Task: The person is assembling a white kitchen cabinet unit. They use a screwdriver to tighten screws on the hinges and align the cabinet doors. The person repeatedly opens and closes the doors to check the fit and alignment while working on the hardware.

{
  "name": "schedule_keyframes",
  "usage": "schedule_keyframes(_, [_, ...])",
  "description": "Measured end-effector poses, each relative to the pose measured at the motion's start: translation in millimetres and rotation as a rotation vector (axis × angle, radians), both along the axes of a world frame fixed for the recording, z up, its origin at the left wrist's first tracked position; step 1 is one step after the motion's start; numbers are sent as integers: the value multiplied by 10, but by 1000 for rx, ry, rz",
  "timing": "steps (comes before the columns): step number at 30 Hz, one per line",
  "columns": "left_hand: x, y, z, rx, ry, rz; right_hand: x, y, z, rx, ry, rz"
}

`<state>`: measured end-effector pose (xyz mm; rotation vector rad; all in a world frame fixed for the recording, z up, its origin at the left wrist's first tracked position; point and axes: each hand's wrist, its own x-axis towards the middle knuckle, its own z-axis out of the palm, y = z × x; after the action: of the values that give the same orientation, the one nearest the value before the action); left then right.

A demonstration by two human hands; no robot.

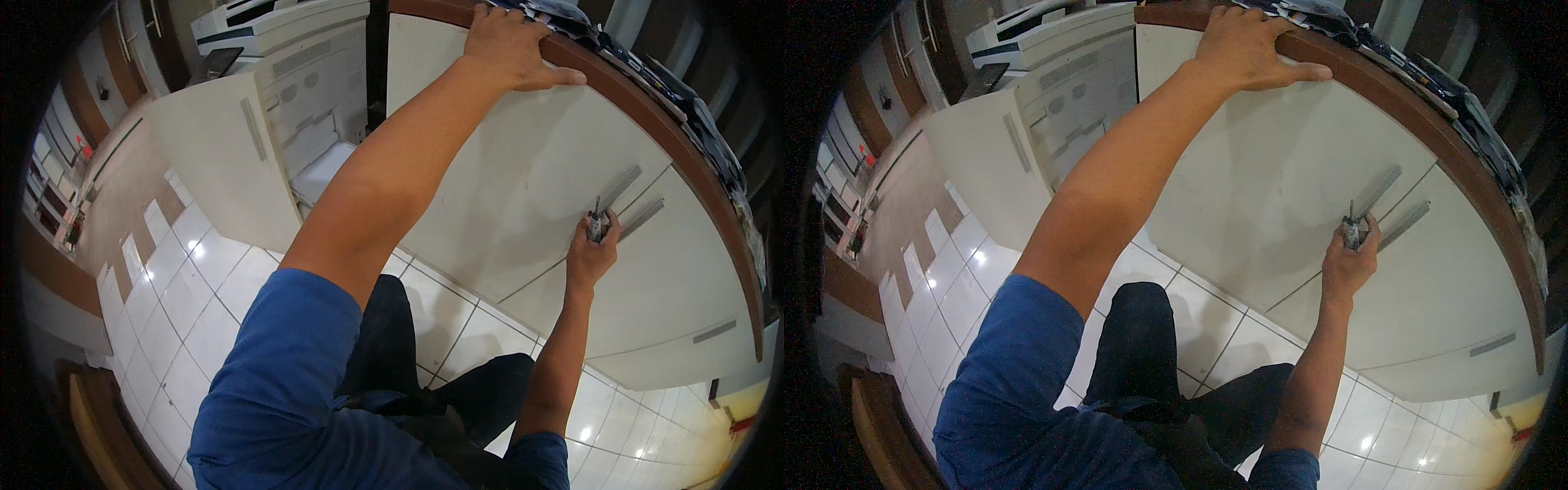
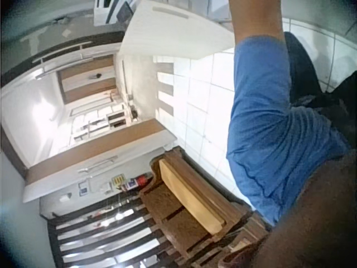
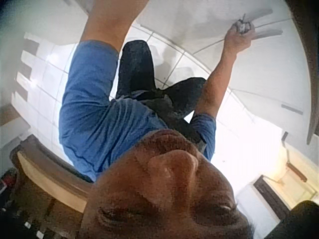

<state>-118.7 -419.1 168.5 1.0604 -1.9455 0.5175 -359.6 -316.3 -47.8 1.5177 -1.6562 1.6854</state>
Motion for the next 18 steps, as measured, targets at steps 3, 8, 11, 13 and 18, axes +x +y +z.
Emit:
schedule_keyframes(3, [-9, -35, -27, -33, 18, -1, -16, -3, -8, 32, -43, 26])
schedule_keyframes(8, [-30, -33, -22, -56, 16, -15, -22, -4, -17, 19, -46, 29])
schedule_keyframes(11, [-45, -27, -29, -42, -12, 20, 0, 19, -9, 68, -54, 5])
schedule_keyframes(13, [-59, -37, -35, -49, -22, 45, 11, 32, 18, 75, -129, 52])
schedule_keyframes(18, [-66, -44, -46, -75, -9, 44, -56, -49, -67, -2, -69, 62])
